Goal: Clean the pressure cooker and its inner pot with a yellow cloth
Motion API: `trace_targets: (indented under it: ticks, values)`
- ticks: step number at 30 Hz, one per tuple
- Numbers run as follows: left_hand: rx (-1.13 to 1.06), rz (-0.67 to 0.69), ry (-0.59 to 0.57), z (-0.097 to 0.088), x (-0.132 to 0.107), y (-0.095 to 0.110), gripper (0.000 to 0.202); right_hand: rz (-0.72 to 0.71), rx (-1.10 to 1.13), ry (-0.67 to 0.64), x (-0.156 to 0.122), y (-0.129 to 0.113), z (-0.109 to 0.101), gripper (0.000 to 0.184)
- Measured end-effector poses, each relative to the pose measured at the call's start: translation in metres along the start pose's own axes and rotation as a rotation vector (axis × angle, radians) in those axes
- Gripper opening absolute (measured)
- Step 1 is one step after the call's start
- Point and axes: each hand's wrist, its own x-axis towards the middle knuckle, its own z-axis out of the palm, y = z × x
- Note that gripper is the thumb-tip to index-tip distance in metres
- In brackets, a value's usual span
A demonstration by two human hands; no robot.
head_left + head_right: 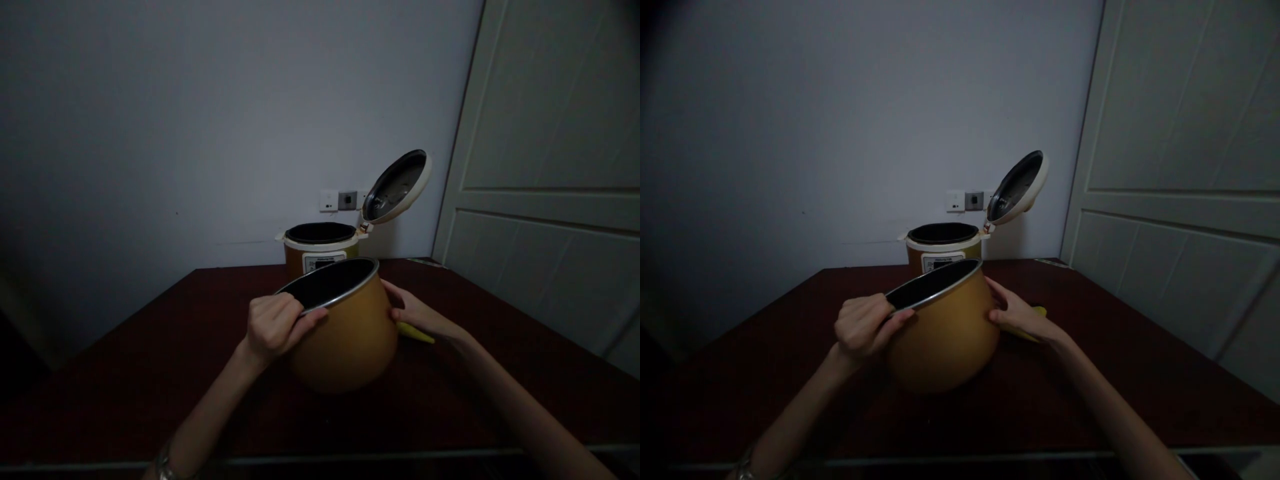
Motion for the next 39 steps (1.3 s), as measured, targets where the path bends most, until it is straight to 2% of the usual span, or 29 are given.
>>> trace_targets:
  ticks: [5,9,12,15,25,29,33,39]
  values:
    - [-0.038,0.114,-0.065,0.008,-0.006,-0.001,0.041,0.080,0.054,-0.034,-0.008,0.021,0.002,0.119]
    - [0.028,0.361,0.039,0.017,-0.010,0.000,0.043,0.126,0.070,-0.063,-0.012,0.037,0.001,0.127]
    - [0.103,0.488,0.060,0.022,-0.013,0.000,0.045,0.159,-0.001,-0.042,-0.016,0.038,0.004,0.121]
    - [0.113,0.527,0.045,0.026,-0.017,0.000,0.046,0.177,-0.031,-0.039,-0.019,0.039,0.008,0.114]
    - [0.075,0.603,0.035,0.036,-0.021,-0.005,0.047,0.207,-0.095,-0.036,-0.023,0.053,0.012,0.107]
    - [0.076,0.616,-0.004,0.037,-0.023,-0.007,0.047,0.218,-0.019,-0.031,-0.024,0.060,0.016,0.114]
    - [0.068,0.629,0.009,0.040,-0.027,-0.011,0.048,0.239,0.023,-0.035,-0.026,0.065,0.020,0.114]
    - [0.053,0.644,0.010,0.042,-0.030,-0.013,0.046,0.237,-0.032,-0.026,-0.030,0.071,0.018,0.115]
